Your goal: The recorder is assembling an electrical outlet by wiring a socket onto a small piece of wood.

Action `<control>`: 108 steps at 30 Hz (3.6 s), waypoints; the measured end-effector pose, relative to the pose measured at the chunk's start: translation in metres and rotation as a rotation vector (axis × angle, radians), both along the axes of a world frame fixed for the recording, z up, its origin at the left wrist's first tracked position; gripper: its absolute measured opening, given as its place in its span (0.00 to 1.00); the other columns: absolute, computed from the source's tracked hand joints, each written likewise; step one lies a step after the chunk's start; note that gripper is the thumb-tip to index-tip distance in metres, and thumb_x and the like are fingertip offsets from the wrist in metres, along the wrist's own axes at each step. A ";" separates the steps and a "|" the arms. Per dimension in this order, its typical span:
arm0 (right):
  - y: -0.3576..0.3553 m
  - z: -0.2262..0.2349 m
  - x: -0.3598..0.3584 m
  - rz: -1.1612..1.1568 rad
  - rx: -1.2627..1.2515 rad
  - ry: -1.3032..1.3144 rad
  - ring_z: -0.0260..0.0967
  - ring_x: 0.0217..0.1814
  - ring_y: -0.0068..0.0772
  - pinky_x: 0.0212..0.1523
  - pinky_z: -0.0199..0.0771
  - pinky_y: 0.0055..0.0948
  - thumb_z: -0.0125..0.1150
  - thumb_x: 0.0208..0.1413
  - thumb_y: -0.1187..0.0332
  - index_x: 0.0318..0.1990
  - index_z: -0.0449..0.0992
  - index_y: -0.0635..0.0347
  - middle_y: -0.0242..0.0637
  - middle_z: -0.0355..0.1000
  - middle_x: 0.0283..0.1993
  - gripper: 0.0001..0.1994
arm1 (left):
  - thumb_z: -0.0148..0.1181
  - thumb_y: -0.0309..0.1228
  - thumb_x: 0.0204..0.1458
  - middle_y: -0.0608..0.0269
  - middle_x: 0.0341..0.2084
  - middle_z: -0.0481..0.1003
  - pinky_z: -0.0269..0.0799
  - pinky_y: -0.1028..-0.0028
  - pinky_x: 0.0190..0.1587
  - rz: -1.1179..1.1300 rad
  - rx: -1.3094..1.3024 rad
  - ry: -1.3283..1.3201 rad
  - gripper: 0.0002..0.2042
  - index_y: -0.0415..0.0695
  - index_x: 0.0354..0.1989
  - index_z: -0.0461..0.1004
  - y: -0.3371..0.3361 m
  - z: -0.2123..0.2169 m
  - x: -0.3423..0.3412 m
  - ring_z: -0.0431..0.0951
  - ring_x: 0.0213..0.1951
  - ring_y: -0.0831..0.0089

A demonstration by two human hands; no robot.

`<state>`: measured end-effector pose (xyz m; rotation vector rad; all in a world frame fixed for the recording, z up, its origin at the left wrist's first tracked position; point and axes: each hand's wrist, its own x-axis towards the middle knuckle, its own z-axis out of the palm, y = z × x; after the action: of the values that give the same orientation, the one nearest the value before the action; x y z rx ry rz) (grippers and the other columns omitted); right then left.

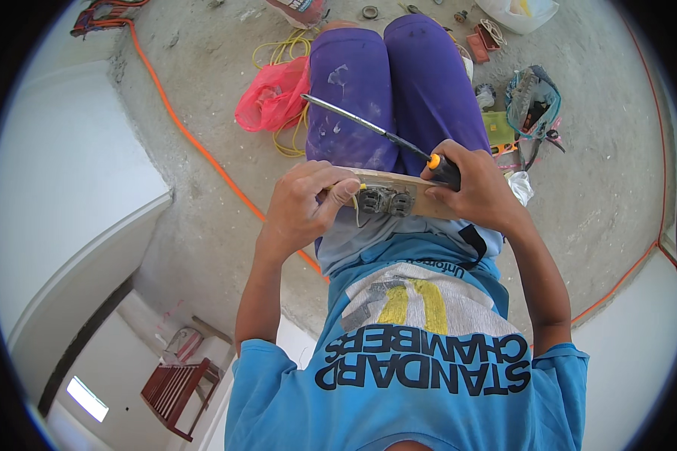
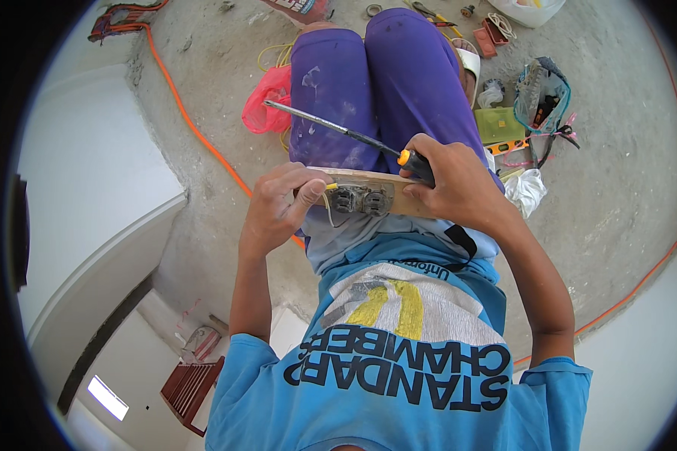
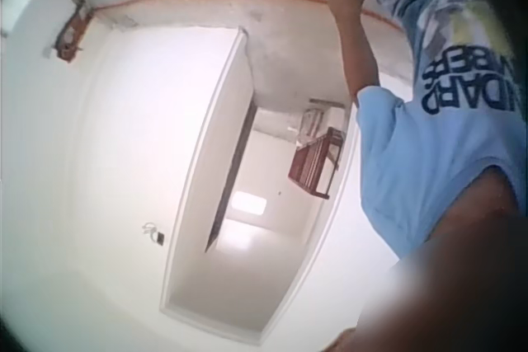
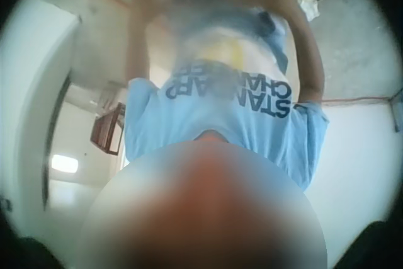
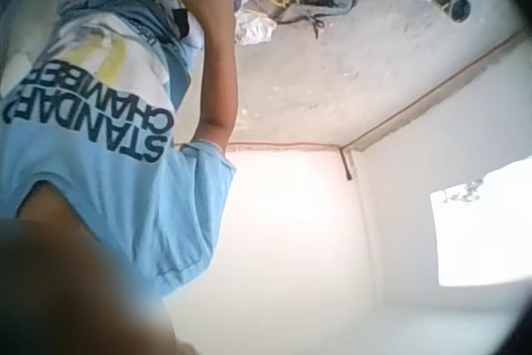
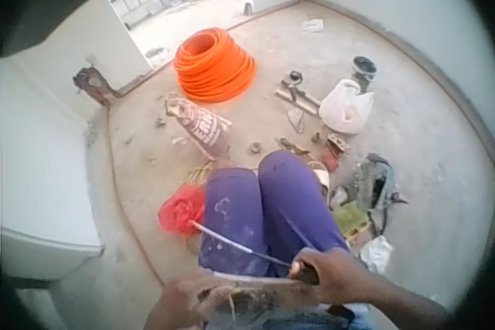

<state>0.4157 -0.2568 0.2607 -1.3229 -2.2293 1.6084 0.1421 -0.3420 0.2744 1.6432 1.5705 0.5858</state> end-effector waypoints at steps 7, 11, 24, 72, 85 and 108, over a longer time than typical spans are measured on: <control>-0.002 -0.001 0.001 0.014 0.044 -0.012 0.82 0.41 0.46 0.47 0.79 0.36 0.76 0.47 0.76 0.42 0.73 0.62 0.44 0.82 0.38 0.17 | 0.67 0.34 0.58 0.58 0.26 0.79 0.73 0.71 0.33 0.023 -0.152 0.032 0.11 0.37 0.35 0.84 0.006 0.006 0.008 0.78 0.29 0.71; -0.001 -0.001 0.000 -0.010 0.001 0.019 0.82 0.41 0.45 0.46 0.79 0.36 0.76 0.47 0.76 0.41 0.73 0.62 0.44 0.82 0.38 0.17 | 0.67 0.34 0.59 0.58 0.28 0.79 0.74 0.72 0.33 0.089 -0.183 -0.048 0.11 0.36 0.35 0.83 0.005 0.002 0.010 0.78 0.29 0.72; 0.001 -0.002 -0.001 0.006 -0.016 -0.017 0.83 0.41 0.41 0.49 0.80 0.34 0.76 0.48 0.75 0.41 0.74 0.62 0.42 0.83 0.38 0.16 | 0.65 0.35 0.61 0.59 0.27 0.77 0.72 0.72 0.33 0.143 -0.198 -0.087 0.12 0.36 0.35 0.81 0.005 -0.003 0.011 0.76 0.29 0.74; 0.000 -0.002 -0.002 0.003 -0.010 -0.041 0.83 0.39 0.43 0.47 0.81 0.35 0.75 0.50 0.72 0.42 0.73 0.63 0.43 0.83 0.38 0.16 | 0.64 0.33 0.61 0.60 0.25 0.76 0.70 0.68 0.32 0.111 -0.039 -0.060 0.10 0.38 0.32 0.79 -0.004 -0.017 0.012 0.75 0.29 0.67; 0.003 0.027 0.030 0.001 0.113 -0.161 0.73 0.38 0.44 0.43 0.72 0.39 0.67 0.56 0.56 0.50 0.75 0.62 0.44 0.72 0.36 0.21 | 0.70 0.28 0.53 0.57 0.36 0.78 0.74 0.68 0.41 0.032 0.199 0.125 0.07 0.41 0.40 0.82 -0.023 -0.009 0.014 0.77 0.38 0.65; -0.036 0.016 0.015 0.144 0.438 0.205 0.68 0.58 0.50 0.54 0.73 0.44 0.74 0.47 0.71 0.44 0.80 0.56 0.40 0.72 0.55 0.15 | 0.79 0.41 0.40 0.60 0.47 0.78 0.65 0.62 0.57 -0.097 0.136 -0.047 0.26 0.44 0.49 0.81 -0.017 -0.028 0.004 0.74 0.51 0.61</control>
<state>0.4309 -0.2928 0.2772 -0.8621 -2.4016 1.1308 0.1456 -0.3593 0.2463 1.7829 1.4349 0.6880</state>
